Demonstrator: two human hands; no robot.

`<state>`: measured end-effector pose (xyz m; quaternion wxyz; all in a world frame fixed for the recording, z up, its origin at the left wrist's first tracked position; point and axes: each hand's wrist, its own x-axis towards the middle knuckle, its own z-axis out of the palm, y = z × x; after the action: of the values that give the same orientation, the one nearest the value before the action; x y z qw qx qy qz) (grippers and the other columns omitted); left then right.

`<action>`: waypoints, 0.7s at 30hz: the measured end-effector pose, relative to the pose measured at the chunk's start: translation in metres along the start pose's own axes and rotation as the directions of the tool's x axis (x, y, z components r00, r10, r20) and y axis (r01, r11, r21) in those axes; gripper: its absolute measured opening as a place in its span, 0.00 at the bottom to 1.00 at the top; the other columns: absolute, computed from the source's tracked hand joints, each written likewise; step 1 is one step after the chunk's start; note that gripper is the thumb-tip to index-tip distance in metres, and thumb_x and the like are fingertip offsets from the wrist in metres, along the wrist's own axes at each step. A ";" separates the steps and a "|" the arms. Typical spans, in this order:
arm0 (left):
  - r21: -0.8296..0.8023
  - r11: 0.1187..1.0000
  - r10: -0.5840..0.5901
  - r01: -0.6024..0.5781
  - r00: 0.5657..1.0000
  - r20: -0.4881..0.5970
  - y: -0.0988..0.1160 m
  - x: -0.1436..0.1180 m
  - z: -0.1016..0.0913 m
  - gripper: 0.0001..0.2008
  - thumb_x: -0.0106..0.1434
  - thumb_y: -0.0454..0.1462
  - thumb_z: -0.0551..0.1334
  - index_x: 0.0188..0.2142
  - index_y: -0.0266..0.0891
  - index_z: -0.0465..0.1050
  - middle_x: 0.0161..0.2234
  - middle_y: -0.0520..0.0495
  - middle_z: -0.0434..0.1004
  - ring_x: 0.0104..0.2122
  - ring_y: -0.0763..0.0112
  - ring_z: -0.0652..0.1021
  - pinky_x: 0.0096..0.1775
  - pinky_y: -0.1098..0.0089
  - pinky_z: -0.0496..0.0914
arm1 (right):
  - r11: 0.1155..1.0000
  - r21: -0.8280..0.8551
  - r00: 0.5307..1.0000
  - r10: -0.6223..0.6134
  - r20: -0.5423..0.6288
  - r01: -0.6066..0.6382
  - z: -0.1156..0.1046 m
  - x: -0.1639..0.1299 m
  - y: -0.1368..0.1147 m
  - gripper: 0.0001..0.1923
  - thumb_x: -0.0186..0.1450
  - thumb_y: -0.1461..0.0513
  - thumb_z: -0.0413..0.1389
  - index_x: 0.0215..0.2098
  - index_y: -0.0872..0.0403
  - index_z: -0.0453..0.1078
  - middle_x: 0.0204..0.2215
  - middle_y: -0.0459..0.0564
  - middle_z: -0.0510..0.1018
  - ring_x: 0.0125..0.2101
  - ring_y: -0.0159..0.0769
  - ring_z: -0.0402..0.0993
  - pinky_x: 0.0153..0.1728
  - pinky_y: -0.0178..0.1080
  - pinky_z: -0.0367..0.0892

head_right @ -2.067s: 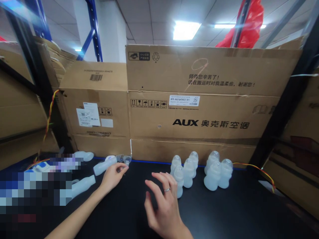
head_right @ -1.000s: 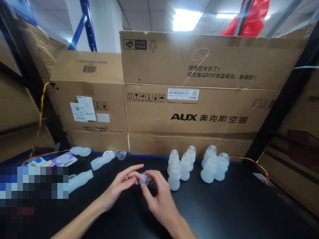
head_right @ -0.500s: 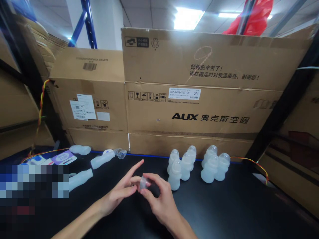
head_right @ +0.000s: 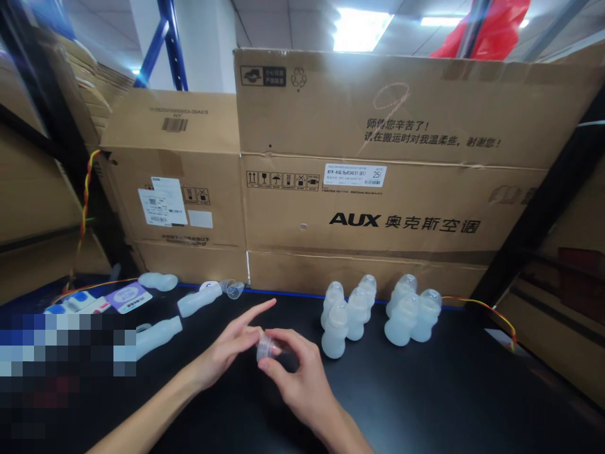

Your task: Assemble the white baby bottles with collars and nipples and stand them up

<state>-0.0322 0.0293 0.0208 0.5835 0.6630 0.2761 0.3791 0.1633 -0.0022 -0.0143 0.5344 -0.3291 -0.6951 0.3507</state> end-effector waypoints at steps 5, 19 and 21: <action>0.672 0.735 0.211 0.088 0.913 -0.350 -0.012 0.010 -0.042 0.22 0.70 0.51 0.57 0.50 0.38 0.80 0.28 0.48 0.84 0.31 0.63 0.83 0.40 0.64 0.76 | 0.985 -0.175 0.998 0.001 0.066 0.010 0.013 -0.004 0.009 0.19 0.67 0.61 0.64 0.56 0.47 0.74 0.47 0.49 0.83 0.44 0.40 0.80 0.50 0.42 0.74; 0.790 -0.198 0.600 0.580 0.709 -0.370 -0.044 -0.006 -0.132 0.25 0.66 0.38 0.51 0.52 0.28 0.78 0.60 0.28 0.75 0.64 0.35 0.68 0.65 0.39 0.52 | 0.978 -0.139 0.987 0.154 -0.039 -0.158 0.019 -0.006 0.051 0.17 0.57 0.51 0.72 0.37 0.49 0.74 0.41 0.48 0.87 0.39 0.44 0.82 0.43 0.40 0.75; 0.810 -0.197 0.610 0.552 0.716 -0.340 -0.039 -0.006 -0.133 0.21 0.65 0.36 0.53 0.50 0.29 0.79 0.50 0.29 0.83 0.58 0.37 0.75 0.64 0.37 0.53 | 0.975 -0.123 0.982 0.176 -0.064 -0.183 0.019 -0.004 0.061 0.20 0.56 0.44 0.71 0.35 0.48 0.76 0.34 0.47 0.87 0.35 0.43 0.82 0.38 0.37 0.74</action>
<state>-0.1421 0.1064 -0.0146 -0.3291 0.6549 0.6345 0.2455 0.1505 0.0245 -0.0713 0.4963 -0.4333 -0.6694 0.3432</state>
